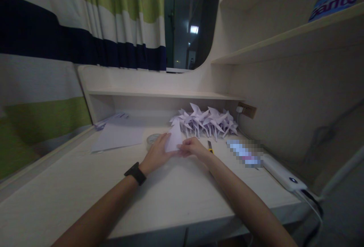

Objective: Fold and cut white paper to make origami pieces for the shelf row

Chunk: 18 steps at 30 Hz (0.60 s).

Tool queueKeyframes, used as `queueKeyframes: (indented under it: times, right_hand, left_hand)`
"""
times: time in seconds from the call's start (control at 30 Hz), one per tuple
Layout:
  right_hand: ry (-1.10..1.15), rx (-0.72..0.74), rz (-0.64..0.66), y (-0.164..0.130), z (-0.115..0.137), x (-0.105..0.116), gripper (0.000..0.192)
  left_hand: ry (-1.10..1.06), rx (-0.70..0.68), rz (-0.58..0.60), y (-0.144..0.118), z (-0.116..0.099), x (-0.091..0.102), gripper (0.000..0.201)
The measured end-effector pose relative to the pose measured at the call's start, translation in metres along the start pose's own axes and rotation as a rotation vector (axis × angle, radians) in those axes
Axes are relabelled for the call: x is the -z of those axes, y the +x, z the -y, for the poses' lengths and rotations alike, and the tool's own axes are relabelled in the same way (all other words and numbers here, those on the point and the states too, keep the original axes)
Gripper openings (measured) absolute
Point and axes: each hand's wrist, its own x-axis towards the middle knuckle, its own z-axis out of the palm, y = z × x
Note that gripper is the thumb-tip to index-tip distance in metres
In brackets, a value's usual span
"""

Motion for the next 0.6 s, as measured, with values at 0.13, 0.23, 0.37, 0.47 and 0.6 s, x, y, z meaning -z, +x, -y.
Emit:
queueKeyframes:
  times: [0.13, 0.23, 0.37, 0.47, 0.6]
  right_hand:
    - [-0.024, -0.002, -0.014, -0.002, 0.004, -0.001, 0.045]
    - [-0.033, 0.002, -0.039, -0.002, 0.004, 0.000, 0.044]
    - [-0.033, -0.002, 0.010, -0.002, 0.002, 0.004, 0.045]
    - [-0.049, -0.009, 0.043, -0.002, 0.002, 0.005, 0.047]
    - [-0.045, 0.008, 0.059, -0.003, 0.003, 0.006, 0.047]
  left_hand:
    - [-0.001, -0.024, -0.021, 0.001, 0.000, 0.001, 0.069]
    - [-0.035, -0.009, -0.059, 0.003, -0.002, 0.003, 0.071]
    - [-0.189, 0.167, -0.106, 0.008, -0.003, 0.008, 0.064]
    - [-0.296, 0.213, -0.085, 0.010, -0.004, 0.012, 0.058]
    - [-0.352, 0.210, -0.082, 0.011, -0.004, 0.012, 0.048]
